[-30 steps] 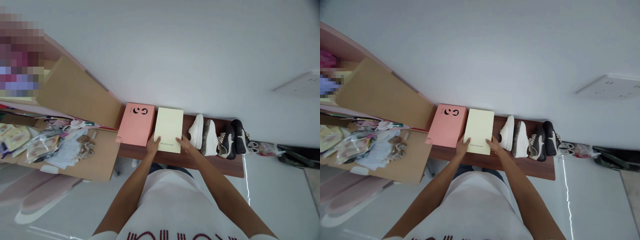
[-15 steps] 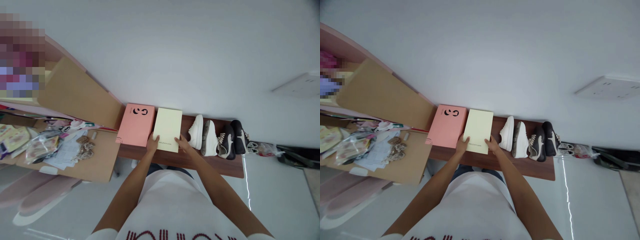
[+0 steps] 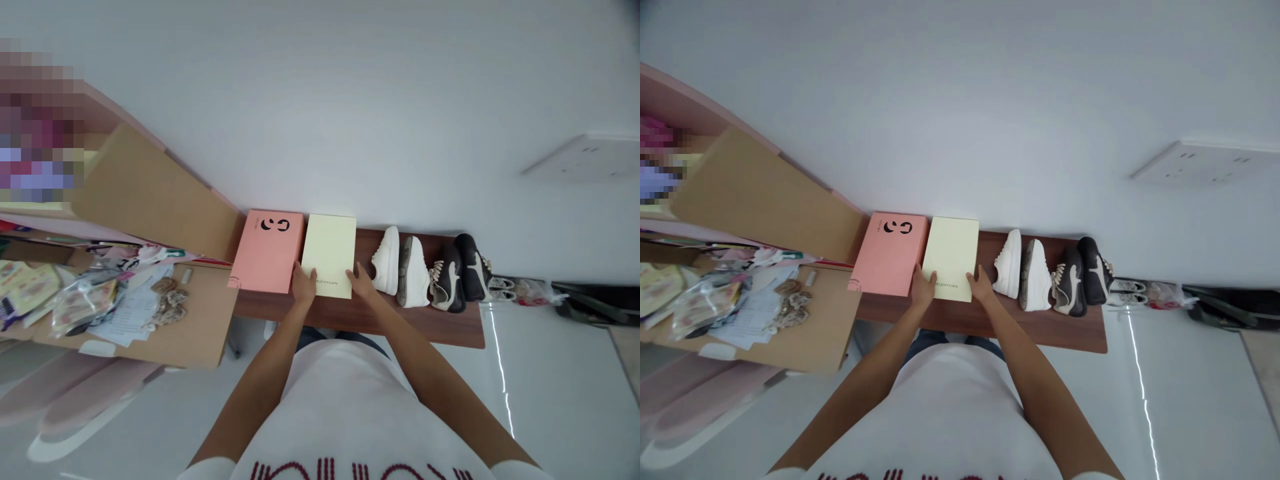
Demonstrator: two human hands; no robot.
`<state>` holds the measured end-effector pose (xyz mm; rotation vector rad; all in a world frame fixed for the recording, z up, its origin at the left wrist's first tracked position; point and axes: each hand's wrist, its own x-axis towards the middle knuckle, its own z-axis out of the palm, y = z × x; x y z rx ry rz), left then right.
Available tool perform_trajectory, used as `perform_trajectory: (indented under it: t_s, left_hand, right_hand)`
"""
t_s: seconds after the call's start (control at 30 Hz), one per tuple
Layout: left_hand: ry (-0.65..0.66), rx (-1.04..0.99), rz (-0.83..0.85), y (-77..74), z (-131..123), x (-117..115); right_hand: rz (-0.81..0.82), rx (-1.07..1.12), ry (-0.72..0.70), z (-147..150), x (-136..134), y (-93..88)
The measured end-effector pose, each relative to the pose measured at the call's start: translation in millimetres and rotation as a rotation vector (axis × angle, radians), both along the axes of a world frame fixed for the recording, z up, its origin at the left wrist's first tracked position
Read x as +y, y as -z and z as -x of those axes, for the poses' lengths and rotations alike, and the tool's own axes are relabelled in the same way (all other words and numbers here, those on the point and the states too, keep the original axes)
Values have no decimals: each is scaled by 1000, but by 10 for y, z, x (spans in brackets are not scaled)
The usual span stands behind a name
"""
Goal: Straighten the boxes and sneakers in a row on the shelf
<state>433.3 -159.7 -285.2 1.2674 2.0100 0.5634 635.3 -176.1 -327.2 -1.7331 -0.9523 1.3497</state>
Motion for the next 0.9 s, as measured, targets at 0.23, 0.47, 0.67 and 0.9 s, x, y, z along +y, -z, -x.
perform_trajectory:
  t_s: [0.23, 0.47, 0.67, 0.9]
  left_hand:
    - [352, -161, -255, -104, -887, -245]
    - [606, -167, -134, 70, -1608, -231]
    - [597, -1, 263, 257, -1790, -177]
    - [702, 22, 308, 329, -1830, -152]
  right_hand:
    - [-91, -145, 197, -697, -547, -196]
    - [-128, -370, 283, -1527, -813, -223]
    - [123, -614, 97, -1943, -982, -88]
    - [278, -651, -213, -2000, -975, -41]
